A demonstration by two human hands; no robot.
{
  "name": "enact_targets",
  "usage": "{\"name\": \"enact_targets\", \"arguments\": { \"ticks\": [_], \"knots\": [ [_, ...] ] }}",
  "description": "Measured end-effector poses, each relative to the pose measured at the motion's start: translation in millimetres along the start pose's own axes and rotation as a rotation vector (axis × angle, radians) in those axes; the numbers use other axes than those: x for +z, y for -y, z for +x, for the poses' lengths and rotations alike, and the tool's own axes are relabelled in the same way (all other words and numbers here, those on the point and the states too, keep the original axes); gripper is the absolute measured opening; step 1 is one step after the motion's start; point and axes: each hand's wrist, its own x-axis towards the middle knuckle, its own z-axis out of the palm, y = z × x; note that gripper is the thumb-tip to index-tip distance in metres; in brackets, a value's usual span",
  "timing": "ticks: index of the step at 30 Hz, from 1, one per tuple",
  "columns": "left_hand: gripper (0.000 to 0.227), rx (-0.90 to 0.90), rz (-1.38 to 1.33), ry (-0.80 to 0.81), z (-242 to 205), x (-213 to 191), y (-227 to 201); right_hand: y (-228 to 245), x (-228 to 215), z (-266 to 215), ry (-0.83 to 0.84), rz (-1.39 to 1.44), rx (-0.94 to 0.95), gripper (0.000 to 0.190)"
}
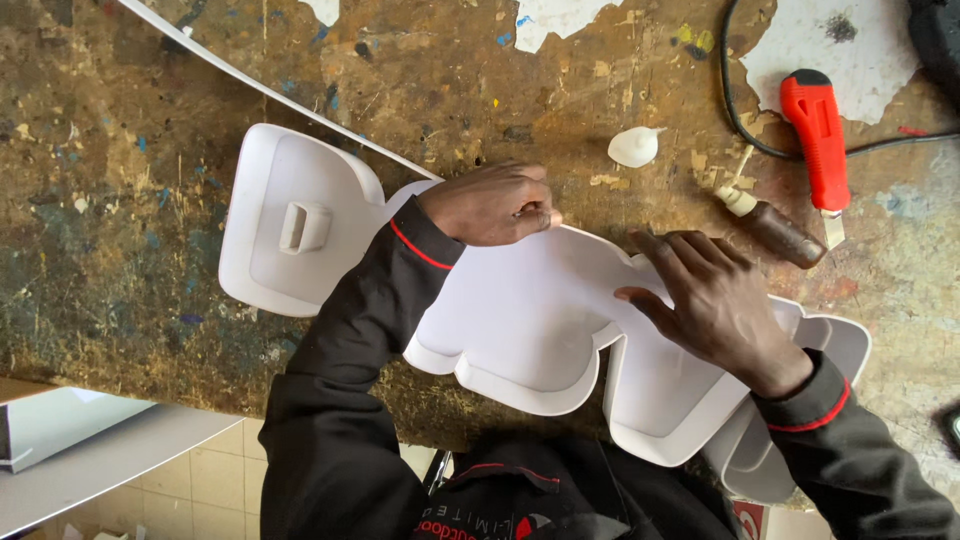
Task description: The person applies glue from a bottle to the edges of white plastic components and presses them together on a workbench. They use a heat gun to warm the joints and ensure the pieces adhere properly.
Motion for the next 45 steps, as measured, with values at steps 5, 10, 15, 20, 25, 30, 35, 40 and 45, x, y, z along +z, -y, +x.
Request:
{"name": "enact_targets", "arguments": {
  "ticks": [5,10,15,20,25,30,35,40,45],
  "knots": [
    [0.048,-0.011,-0.001,-0.003,10,3,-3,-22,17,-29,-0.061,-0.119,0.004,0.025],
    [0.047,-0.085,0.014,0.027,31,16,-30,-41,-7,-40,-0.153,-0.146,-0.078,0.032],
    [0.041,-0.172,0.06,0.032,45,23,-79,-79,-11,-76,0.037,0.088,-0.013,0.02],
    [0.043,-0.024,0.049,-0.023,58,43,-59,-52,-54,-41,0.102,0.528,0.047,0.033],
    [0.045,-0.017,-0.033,0.044,57,26,-63,-35,-37,11,0.087,0.711,0.083,0.034],
    [0.05,-0.064,-0.071,0.2,69,4,-63,-52,-1,27,0.213,0.66,0.083,0.024],
    [0.049,-0.019,-0.104,0.176,57,-11,-63,-65,0,35,0.323,0.756,0.249,0.023],
    [0.058,0.085,-0.079,-0.09,52,21,-40,-70,9,34,0.333,0.764,0.338,0.03],
    [0.044,0.141,0.217,-0.046,48,30,-49,-77,14,32,0.376,0.807,0.304,0.044]
  ]
}}
